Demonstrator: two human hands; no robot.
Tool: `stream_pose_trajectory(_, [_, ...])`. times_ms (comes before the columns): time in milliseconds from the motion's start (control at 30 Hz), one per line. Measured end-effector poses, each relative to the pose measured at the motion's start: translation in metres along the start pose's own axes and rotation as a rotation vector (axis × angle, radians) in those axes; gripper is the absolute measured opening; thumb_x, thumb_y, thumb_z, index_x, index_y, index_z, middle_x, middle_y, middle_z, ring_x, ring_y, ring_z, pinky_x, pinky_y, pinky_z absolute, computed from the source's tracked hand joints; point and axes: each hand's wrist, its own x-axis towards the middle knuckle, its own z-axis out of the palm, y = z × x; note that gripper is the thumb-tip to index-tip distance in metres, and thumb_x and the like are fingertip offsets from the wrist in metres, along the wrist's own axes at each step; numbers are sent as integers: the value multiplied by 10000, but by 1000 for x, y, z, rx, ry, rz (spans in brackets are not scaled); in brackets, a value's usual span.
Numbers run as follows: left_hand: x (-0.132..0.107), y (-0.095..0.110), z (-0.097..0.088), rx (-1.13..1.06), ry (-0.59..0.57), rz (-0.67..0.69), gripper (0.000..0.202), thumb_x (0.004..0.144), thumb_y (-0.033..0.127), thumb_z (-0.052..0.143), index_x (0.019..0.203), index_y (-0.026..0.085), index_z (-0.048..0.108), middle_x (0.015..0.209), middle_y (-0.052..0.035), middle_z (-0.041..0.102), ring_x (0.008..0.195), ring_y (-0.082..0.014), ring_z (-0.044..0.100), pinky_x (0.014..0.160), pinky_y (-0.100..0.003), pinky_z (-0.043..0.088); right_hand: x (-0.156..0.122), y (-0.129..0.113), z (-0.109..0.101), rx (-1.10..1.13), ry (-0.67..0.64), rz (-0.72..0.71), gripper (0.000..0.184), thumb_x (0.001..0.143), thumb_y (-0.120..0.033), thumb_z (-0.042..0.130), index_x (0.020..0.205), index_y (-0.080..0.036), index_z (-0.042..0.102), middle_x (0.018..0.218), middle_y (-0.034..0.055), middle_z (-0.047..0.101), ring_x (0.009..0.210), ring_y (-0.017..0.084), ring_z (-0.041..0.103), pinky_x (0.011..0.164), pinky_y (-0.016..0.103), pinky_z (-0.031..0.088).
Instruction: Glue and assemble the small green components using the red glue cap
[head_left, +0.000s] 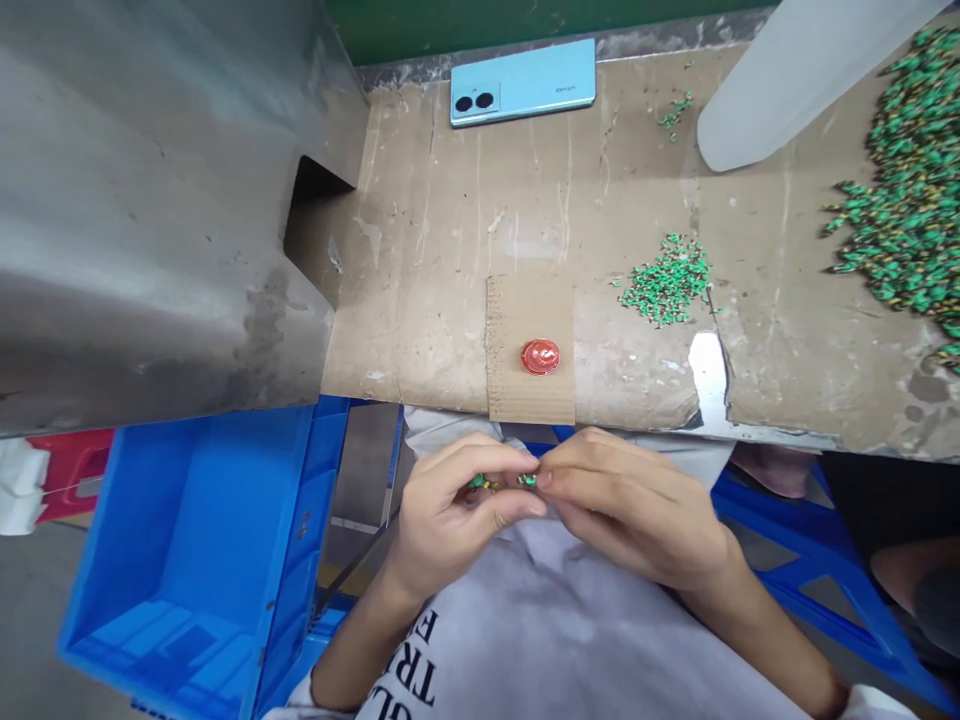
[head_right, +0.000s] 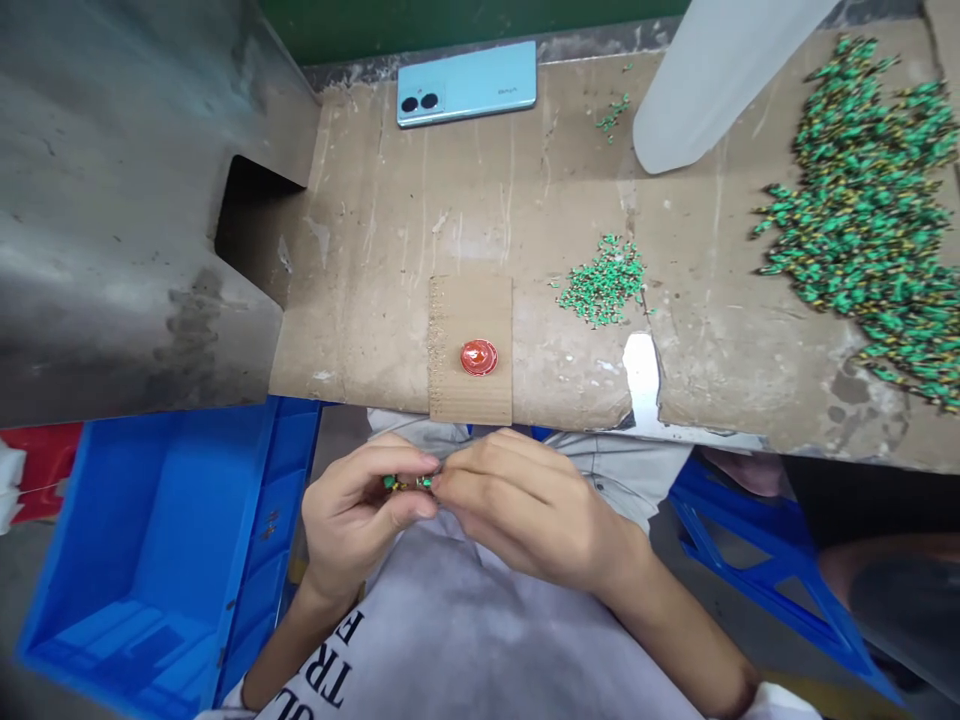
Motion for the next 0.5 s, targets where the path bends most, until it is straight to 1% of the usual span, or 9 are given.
stream_pose_trajectory(100, [-1, 9, -3, 34, -29, -51, 130, 960, 222, 861, 1086, 202, 839, 817, -23, 792, 631, -122, 670, 592, -213, 550, -1, -3, -1, -73, 10, -15, 170, 1097, -82, 607, 1199, -157, 721, 1031, 112, 818, 851, 207, 752, 739, 360, 651])
stream_pose_trajectory(200, [-1, 16, -4, 45, -39, -96, 161, 948, 154, 805, 1098, 199, 841, 837, -26, 797, 635, -126, 684, 600, -217, 557, -1, -9, -6, -116, -14, 4, 203, 1099, -72, 587, 1206, -163, 735, 1069, 114, 823, 891, 219, 767, 772, 377, 658])
stream_pose_trajectory(267, [-1, 18, -3, 56, -29, -115, 173, 933, 122, 771, 1071, 196, 842, 841, -30, 807, 641, -133, 707, 586, -216, 552, 0, -12, -9, -141, -55, 24, 219, 1100, -67, 577, 1200, -169, 744, 1079, 112, 825, 918, 223, 779, 798, 379, 665])
stream_pose_trajectory(333, [0, 20, -3, 77, -12, -120, 174, 916, 99, 754, 1031, 193, 843, 826, -31, 814, 630, -136, 720, 562, -212, 543, 1, -13, -10, -159, -78, 28, 227, 1104, -75, 571, 1190, -182, 751, 1069, 106, 829, 904, 222, 782, 785, 378, 669])
stream_pose_trajectory(433, [1, 22, -2, 112, 9, -119, 187, 884, 72, 746, 990, 192, 843, 800, -27, 824, 598, -134, 720, 530, -205, 531, 2, -13, -10, -154, -69, 15, 218, 1100, -77, 579, 1181, -186, 750, 1049, 101, 833, 872, 216, 781, 751, 367, 668])
stream_pose_trajectory(500, [2, 23, -1, 124, 18, -131, 192, 866, 64, 743, 970, 192, 842, 782, -22, 828, 578, -133, 716, 518, -200, 531, 2, -12, -9, -156, -67, 16, 216, 1100, -74, 577, 1180, -180, 749, 1050, 106, 834, 882, 218, 784, 758, 369, 672])
